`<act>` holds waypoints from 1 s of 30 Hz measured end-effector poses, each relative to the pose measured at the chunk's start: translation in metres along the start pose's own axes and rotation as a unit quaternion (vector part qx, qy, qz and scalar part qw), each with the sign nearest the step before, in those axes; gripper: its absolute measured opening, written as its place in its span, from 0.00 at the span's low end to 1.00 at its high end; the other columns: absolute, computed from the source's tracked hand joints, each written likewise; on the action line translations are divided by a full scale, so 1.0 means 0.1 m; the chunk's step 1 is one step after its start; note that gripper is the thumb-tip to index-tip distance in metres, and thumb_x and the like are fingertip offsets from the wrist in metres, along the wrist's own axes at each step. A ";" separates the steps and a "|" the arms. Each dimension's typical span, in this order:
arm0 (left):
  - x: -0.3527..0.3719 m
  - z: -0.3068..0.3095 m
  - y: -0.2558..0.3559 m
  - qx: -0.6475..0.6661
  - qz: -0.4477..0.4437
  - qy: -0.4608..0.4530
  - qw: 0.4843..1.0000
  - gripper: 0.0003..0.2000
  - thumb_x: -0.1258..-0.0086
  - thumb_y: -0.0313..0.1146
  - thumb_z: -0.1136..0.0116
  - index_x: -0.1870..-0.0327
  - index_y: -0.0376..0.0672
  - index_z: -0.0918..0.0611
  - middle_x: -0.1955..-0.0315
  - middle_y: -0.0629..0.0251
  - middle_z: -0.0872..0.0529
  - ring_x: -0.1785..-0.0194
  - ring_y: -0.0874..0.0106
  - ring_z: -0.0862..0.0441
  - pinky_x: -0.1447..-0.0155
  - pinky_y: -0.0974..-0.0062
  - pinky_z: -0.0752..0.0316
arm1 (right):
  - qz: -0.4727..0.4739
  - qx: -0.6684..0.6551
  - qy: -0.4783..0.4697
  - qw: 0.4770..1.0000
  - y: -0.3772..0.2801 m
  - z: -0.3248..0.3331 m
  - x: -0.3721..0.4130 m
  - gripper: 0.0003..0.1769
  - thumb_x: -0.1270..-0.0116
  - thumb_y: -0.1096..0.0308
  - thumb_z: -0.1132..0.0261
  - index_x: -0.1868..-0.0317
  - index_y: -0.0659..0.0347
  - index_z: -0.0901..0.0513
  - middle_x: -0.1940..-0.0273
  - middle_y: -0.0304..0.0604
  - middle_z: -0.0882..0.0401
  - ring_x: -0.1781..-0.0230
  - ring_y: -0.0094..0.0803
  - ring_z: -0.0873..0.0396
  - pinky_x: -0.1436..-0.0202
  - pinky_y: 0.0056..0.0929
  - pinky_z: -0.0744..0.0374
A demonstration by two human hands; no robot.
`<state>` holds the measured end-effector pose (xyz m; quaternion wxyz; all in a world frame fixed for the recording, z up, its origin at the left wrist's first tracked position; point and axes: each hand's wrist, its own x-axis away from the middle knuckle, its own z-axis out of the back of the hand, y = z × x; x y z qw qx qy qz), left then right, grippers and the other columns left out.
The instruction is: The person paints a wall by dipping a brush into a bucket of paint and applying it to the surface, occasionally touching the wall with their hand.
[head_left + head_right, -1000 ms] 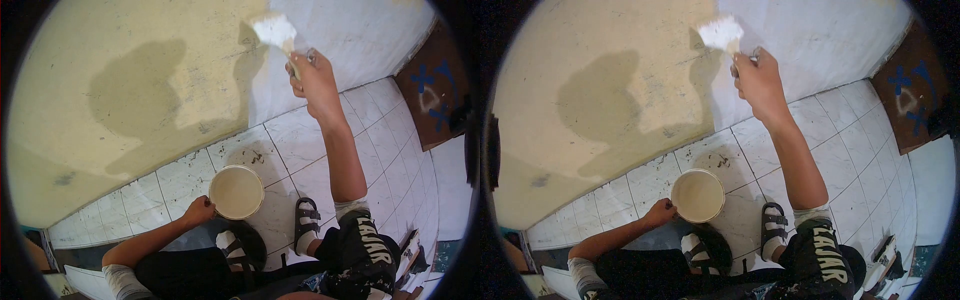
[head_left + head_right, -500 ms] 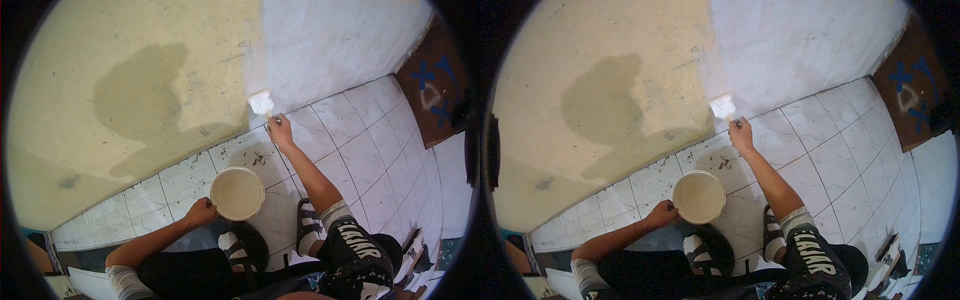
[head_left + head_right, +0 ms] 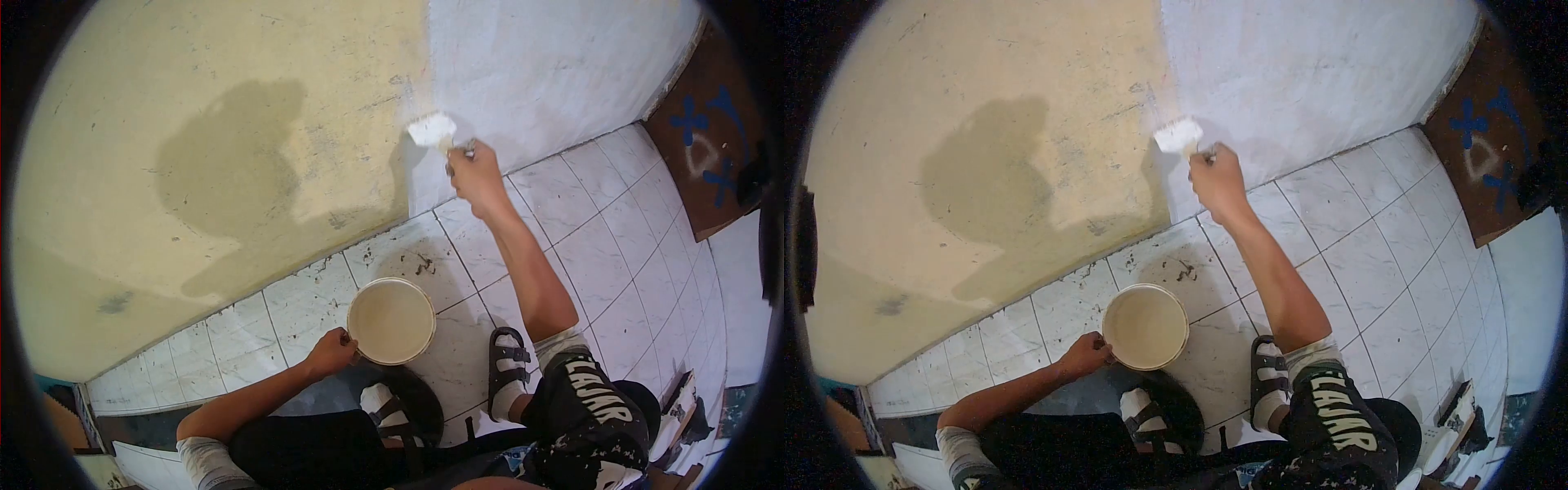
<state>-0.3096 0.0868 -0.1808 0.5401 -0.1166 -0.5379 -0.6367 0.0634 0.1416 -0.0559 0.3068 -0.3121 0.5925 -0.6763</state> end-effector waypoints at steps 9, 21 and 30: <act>-0.01 0.01 0.03 0.019 -0.002 -0.015 1.000 0.18 0.22 0.35 0.44 0.46 0.24 0.22 0.57 0.48 0.10 0.55 0.63 0.11 0.47 0.67 0.18 | 0.116 -0.134 -0.051 0.983 -0.89 0.19 0.21 0.09 0.26 0.68 0.39 0.63 0.62 0.28 0.75 0.36 0.26 0.83 0.17 0.36 0.84 0.23 0.41; -0.01 -0.01 0.03 -0.029 -0.001 0.007 1.000 0.19 0.25 0.37 0.43 0.49 0.24 0.20 0.58 0.47 0.10 0.55 0.61 0.11 0.47 0.65 0.18 | -0.098 -0.092 -0.039 0.990 1.32 -0.04 -0.05 0.09 0.25 0.65 0.40 0.56 0.61 0.28 0.74 0.36 0.28 0.84 0.17 0.38 0.85 0.21 0.43; -0.02 -0.01 -0.03 -0.053 -0.001 0.017 0.998 0.19 0.25 0.37 0.43 0.47 0.24 0.21 0.59 0.46 0.10 0.56 0.61 0.10 0.48 0.65 0.18 | -0.121 0.031 -0.032 0.992 0.99 0.04 -0.06 0.10 0.28 0.67 0.39 0.58 0.66 0.27 0.73 0.39 0.26 0.83 0.19 0.35 0.86 0.22 0.41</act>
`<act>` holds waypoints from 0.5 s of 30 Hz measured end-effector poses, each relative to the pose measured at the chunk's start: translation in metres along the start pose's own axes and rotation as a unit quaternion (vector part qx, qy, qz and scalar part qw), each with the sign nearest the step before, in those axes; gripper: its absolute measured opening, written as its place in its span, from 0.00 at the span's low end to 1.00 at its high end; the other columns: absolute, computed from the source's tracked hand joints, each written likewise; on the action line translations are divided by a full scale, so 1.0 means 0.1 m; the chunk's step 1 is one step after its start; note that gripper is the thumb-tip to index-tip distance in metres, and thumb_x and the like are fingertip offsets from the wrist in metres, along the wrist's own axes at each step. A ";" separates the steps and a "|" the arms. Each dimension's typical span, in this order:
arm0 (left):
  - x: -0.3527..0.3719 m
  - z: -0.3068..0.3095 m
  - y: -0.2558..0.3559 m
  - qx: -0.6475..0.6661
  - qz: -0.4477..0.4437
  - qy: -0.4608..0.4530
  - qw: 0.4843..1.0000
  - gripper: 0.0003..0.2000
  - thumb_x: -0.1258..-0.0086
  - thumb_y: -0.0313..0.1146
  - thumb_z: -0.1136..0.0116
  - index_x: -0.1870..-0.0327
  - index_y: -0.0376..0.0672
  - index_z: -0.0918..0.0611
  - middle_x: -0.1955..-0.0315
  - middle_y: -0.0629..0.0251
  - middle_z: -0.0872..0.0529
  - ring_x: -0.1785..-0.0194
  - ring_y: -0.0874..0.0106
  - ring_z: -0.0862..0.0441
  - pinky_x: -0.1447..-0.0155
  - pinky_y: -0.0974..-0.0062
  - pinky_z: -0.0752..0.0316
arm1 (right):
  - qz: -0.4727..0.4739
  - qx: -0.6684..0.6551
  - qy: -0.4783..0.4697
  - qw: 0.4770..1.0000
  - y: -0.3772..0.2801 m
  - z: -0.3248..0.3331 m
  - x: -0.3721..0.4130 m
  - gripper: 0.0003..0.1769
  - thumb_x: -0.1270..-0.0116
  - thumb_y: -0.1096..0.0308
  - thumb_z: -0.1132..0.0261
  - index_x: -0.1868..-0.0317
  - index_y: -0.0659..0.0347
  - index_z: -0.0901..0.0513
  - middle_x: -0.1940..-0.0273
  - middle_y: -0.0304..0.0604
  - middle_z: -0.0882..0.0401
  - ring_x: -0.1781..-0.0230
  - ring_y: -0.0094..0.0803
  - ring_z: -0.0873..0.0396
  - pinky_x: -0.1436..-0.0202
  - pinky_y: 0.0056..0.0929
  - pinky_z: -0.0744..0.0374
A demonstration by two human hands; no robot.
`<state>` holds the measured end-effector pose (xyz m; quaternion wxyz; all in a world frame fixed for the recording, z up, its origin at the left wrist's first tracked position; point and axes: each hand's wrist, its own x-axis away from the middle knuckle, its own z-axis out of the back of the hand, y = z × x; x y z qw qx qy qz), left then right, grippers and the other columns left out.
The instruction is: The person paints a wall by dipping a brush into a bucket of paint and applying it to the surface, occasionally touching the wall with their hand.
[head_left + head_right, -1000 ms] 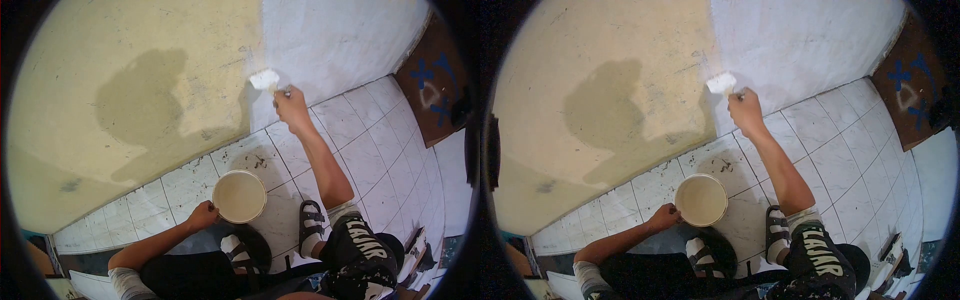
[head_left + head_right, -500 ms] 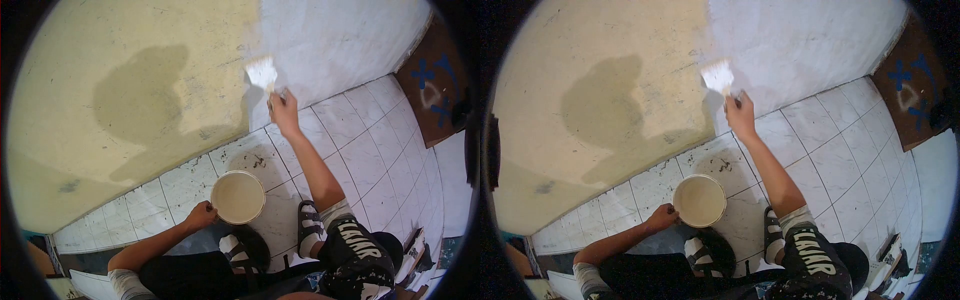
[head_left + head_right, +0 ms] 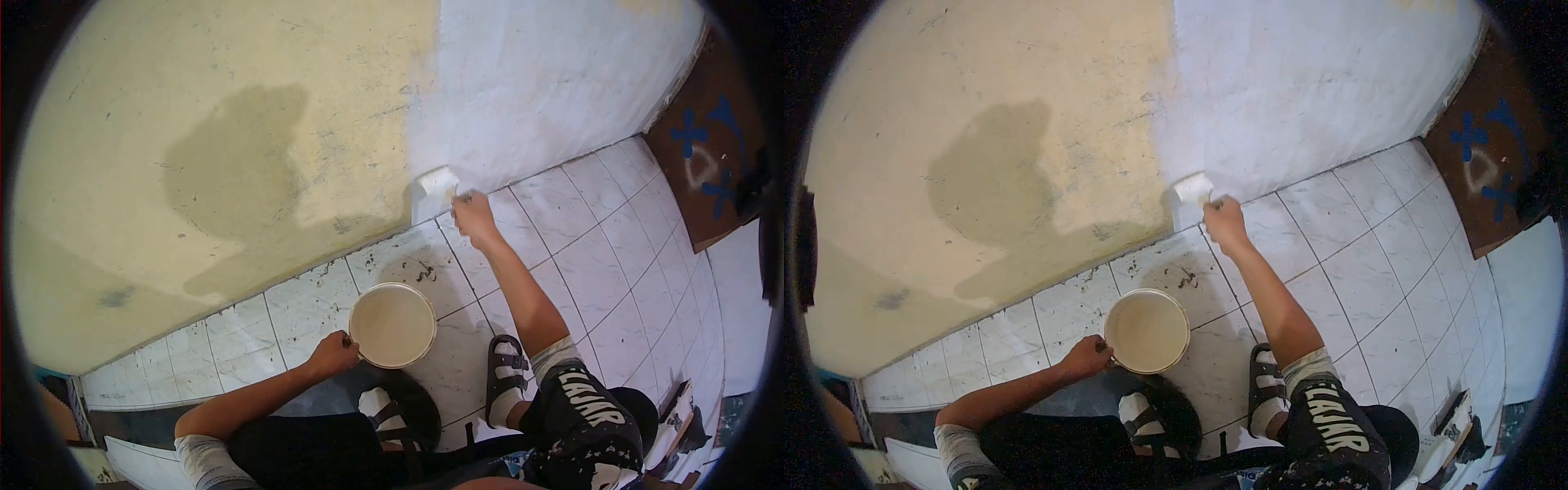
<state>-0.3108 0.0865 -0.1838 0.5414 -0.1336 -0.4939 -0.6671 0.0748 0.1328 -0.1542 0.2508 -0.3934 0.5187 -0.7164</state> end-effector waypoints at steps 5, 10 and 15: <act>-0.07 -0.06 -0.17 0.038 -0.024 0.027 0.999 0.20 0.31 0.42 0.41 0.53 0.28 0.19 0.67 0.49 0.11 0.64 0.61 0.11 0.54 0.64 0.18 | 0.104 -0.041 0.006 0.994 -1.10 0.02 0.34 0.07 0.28 0.69 0.39 0.59 0.65 0.26 0.73 0.40 0.25 0.83 0.19 0.34 0.86 0.22 0.41; -0.10 -0.06 -0.15 0.053 0.000 0.024 0.998 0.22 0.28 0.46 0.44 0.53 0.28 0.20 0.67 0.50 0.10 0.66 0.65 0.11 0.57 0.68 0.18 | 0.210 -0.075 0.004 0.975 -1.94 0.16 0.78 0.07 0.27 0.69 0.39 0.60 0.64 0.25 0.72 0.40 0.25 0.83 0.16 0.37 0.85 0.20 0.45; -0.06 -0.04 -0.09 0.081 0.009 0.022 0.996 0.23 0.27 0.46 0.45 0.53 0.27 0.20 0.66 0.49 0.11 0.66 0.64 0.11 0.58 0.68 0.17 | 0.264 -0.122 -0.005 0.957 -2.25 0.22 0.94 0.08 0.28 0.68 0.40 0.59 0.66 0.25 0.72 0.39 0.24 0.83 0.17 0.36 0.85 0.21 0.42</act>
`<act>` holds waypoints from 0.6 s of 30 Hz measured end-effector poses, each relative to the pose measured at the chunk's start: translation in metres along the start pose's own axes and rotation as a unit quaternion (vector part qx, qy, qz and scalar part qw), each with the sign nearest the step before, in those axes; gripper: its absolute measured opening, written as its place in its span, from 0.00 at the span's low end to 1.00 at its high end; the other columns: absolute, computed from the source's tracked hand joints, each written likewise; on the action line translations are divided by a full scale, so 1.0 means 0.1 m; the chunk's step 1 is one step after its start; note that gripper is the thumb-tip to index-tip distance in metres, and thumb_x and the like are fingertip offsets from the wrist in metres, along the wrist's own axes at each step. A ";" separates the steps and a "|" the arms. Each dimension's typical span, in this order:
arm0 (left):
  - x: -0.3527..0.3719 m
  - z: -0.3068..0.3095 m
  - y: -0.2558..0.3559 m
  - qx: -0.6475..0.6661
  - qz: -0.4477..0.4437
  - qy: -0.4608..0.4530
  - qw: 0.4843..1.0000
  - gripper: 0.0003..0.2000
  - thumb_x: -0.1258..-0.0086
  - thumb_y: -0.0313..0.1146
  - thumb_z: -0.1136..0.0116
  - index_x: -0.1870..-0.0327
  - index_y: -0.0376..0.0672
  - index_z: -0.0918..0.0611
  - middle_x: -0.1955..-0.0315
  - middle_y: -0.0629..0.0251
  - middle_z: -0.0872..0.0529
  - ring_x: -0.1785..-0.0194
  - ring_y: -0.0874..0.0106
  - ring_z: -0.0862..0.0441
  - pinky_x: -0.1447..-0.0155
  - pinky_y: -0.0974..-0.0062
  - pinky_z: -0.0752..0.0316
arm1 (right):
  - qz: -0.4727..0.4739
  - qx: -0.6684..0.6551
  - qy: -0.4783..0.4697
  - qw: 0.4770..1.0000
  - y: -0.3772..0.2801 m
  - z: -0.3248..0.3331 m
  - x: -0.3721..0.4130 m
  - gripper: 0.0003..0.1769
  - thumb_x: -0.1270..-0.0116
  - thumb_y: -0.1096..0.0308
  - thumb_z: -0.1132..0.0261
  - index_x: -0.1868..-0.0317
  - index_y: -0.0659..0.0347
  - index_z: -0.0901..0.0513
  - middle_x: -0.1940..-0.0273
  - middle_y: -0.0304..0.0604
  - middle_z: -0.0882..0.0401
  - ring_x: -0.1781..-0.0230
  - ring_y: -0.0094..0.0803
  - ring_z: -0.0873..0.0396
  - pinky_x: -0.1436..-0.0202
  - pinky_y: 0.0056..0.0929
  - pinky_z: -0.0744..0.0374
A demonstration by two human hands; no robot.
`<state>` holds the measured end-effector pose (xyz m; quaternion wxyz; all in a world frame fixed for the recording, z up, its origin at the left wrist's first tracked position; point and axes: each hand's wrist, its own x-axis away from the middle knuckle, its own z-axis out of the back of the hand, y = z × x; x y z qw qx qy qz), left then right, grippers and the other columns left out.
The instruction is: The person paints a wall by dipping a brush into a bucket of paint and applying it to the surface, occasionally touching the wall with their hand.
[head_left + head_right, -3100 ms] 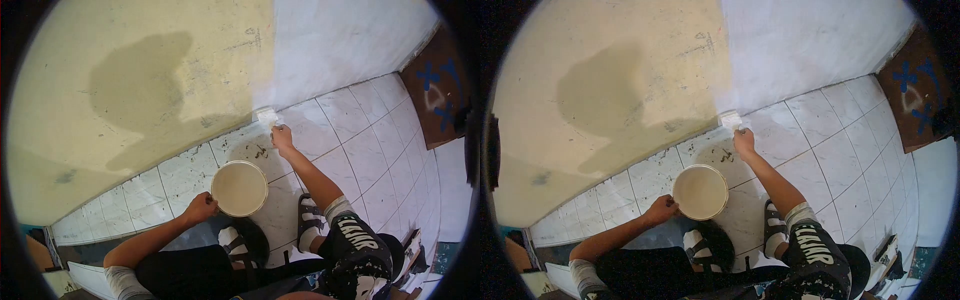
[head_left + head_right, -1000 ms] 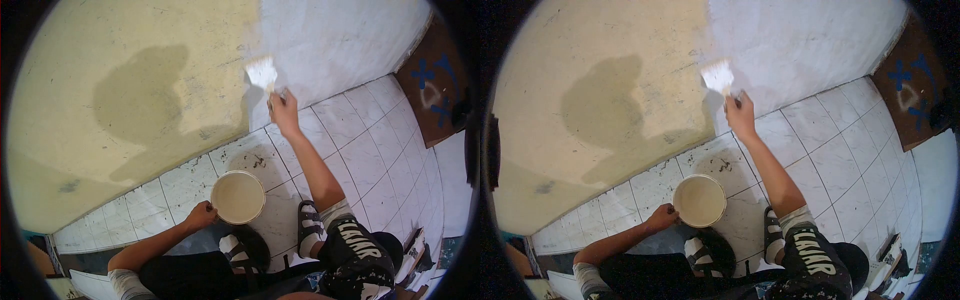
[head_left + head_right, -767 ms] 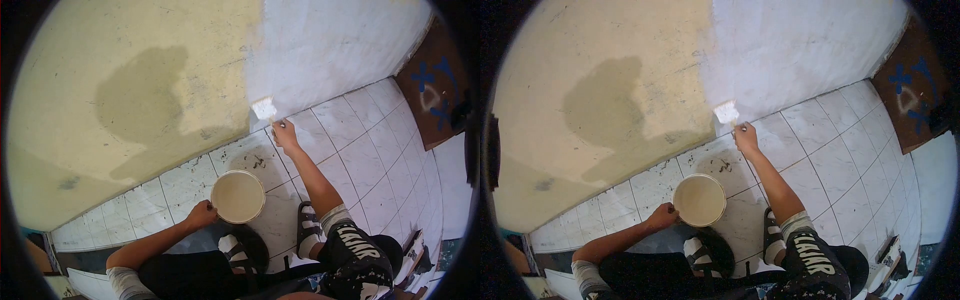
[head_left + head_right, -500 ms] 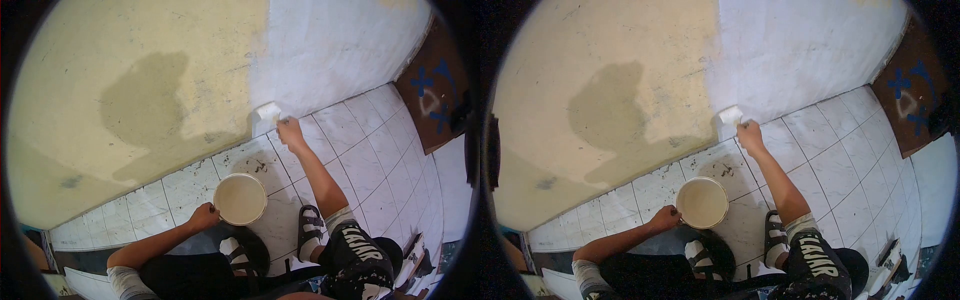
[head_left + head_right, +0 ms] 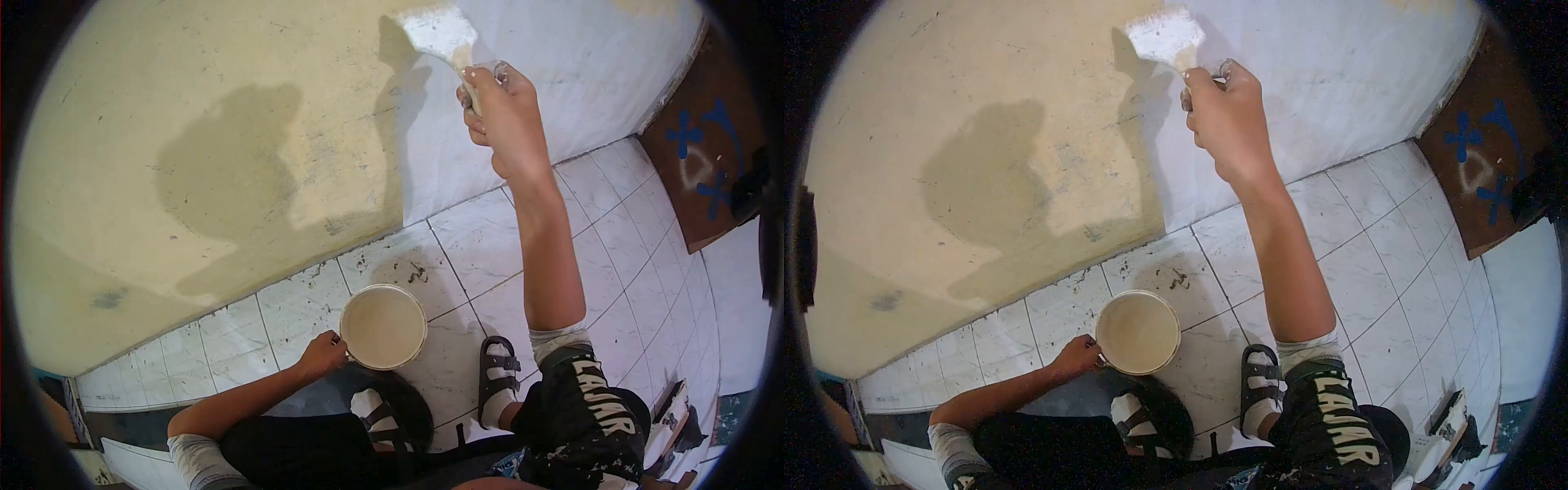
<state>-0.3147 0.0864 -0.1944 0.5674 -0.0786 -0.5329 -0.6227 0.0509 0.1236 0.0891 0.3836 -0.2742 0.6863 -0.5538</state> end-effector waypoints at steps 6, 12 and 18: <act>-0.10 -0.02 -0.13 0.041 -0.020 0.070 0.997 0.18 0.24 0.39 0.50 0.53 0.26 0.23 0.65 0.48 0.13 0.65 0.61 0.11 0.58 0.65 0.16 | -0.047 -0.031 0.014 0.998 1.16 -0.09 0.00 0.09 0.25 0.64 0.40 0.55 0.60 0.28 0.74 0.35 0.26 0.83 0.17 0.34 0.86 0.23 0.38; 0.05 0.02 0.14 0.106 -0.056 0.173 0.978 0.16 0.22 0.37 0.54 0.58 0.29 0.23 0.69 0.49 0.14 0.69 0.62 0.13 0.62 0.63 0.18 | -0.221 -0.061 0.015 0.973 2.24 0.07 0.41 0.08 0.25 0.64 0.40 0.55 0.58 0.29 0.73 0.36 0.28 0.85 0.18 0.39 0.86 0.22 0.45; -0.01 -0.01 0.17 0.111 -0.075 0.188 0.973 0.20 0.19 0.43 0.52 0.58 0.30 0.24 0.68 0.48 0.15 0.68 0.63 0.14 0.61 0.62 0.19 | -0.308 0.035 0.003 0.951 2.46 0.27 0.51 0.08 0.30 0.68 0.40 0.58 0.64 0.29 0.74 0.40 0.27 0.83 0.22 0.34 0.86 0.26 0.40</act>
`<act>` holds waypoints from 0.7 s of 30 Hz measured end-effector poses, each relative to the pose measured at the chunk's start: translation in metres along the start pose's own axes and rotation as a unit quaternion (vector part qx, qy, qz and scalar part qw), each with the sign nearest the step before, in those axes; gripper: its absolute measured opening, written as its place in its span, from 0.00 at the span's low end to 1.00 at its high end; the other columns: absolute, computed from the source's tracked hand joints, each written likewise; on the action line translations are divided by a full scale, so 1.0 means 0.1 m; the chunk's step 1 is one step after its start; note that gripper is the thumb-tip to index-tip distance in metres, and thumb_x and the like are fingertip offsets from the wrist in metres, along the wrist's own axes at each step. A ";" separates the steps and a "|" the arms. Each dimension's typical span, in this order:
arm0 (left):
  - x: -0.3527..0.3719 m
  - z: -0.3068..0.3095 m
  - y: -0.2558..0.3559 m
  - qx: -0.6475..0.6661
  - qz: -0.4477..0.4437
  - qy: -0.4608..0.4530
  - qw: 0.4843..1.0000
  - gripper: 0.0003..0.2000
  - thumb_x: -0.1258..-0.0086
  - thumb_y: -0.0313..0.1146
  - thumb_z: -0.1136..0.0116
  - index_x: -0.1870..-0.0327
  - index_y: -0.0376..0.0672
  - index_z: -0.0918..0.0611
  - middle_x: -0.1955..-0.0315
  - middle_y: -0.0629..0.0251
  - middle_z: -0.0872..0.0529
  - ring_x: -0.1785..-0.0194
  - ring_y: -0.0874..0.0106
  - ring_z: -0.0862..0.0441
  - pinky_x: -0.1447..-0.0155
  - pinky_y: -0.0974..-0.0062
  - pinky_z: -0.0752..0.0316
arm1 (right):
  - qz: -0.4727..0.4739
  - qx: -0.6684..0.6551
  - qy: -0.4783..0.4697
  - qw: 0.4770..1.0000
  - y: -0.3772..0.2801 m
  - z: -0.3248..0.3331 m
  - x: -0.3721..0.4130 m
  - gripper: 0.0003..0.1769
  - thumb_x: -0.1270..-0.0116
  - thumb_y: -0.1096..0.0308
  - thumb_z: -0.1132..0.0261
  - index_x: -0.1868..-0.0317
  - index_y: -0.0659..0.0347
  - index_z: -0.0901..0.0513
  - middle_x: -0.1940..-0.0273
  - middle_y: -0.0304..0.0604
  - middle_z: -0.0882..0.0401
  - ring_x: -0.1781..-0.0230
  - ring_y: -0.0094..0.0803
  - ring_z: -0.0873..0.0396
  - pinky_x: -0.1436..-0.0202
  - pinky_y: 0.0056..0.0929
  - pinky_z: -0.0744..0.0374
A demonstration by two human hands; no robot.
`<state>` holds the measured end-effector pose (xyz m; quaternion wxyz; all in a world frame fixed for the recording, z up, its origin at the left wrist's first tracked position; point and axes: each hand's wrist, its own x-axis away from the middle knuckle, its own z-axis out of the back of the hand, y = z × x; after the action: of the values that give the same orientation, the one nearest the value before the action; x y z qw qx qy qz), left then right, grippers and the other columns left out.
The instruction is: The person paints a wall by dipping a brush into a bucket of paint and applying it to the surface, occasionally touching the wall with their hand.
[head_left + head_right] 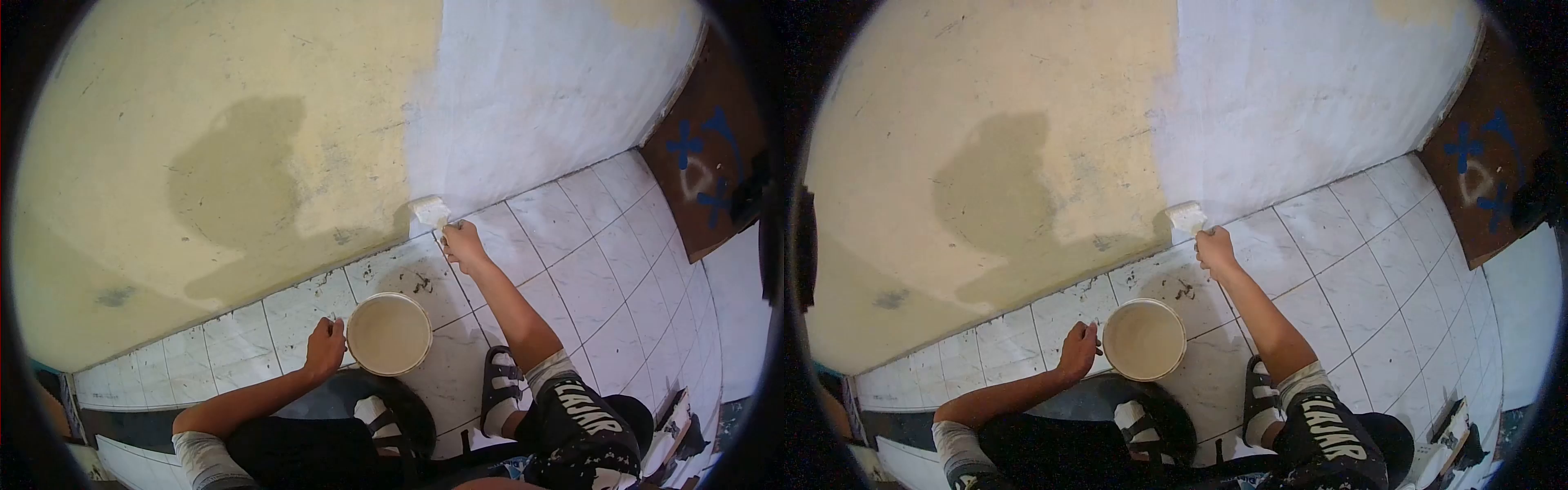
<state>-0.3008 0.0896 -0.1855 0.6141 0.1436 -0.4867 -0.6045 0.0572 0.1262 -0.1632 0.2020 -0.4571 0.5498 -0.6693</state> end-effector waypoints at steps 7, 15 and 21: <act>-0.07 -0.06 -0.11 -0.037 -0.078 0.040 0.995 0.19 0.19 0.43 0.50 0.56 0.30 0.26 0.65 0.51 0.18 0.63 0.64 0.17 0.57 0.64 0.18 | 0.139 0.028 -0.026 0.990 -1.64 -0.11 0.53 0.08 0.28 0.68 0.40 0.61 0.66 0.24 0.72 0.40 0.25 0.83 0.18 0.37 0.85 0.22 0.43; -0.14 -0.14 -0.25 0.070 -0.126 0.070 0.987 0.17 0.23 0.41 0.44 0.57 0.30 0.24 0.68 0.43 0.16 0.64 0.52 0.17 0.57 0.57 0.24 | 0.270 0.029 -0.044 0.961 -3.24 -0.13 1.36 0.10 0.25 0.67 0.42 0.63 0.66 0.24 0.70 0.38 0.25 0.82 0.16 0.40 0.85 0.19 0.47; -0.11 -0.17 -0.25 0.115 -0.148 0.074 0.979 0.14 0.23 0.38 0.44 0.58 0.31 0.24 0.70 0.47 0.16 0.66 0.60 0.18 0.58 0.60 0.24 | 0.388 -0.034 -0.065 0.919 -3.62 -0.12 1.46 0.11 0.23 0.64 0.44 0.60 0.64 0.25 0.70 0.37 0.26 0.84 0.15 0.41 0.85 0.18 0.46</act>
<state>-0.3004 0.0865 -0.2173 0.5313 0.3282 -0.4799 -0.6163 0.0579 0.1335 0.2278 0.4659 -0.2571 0.6920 -0.4877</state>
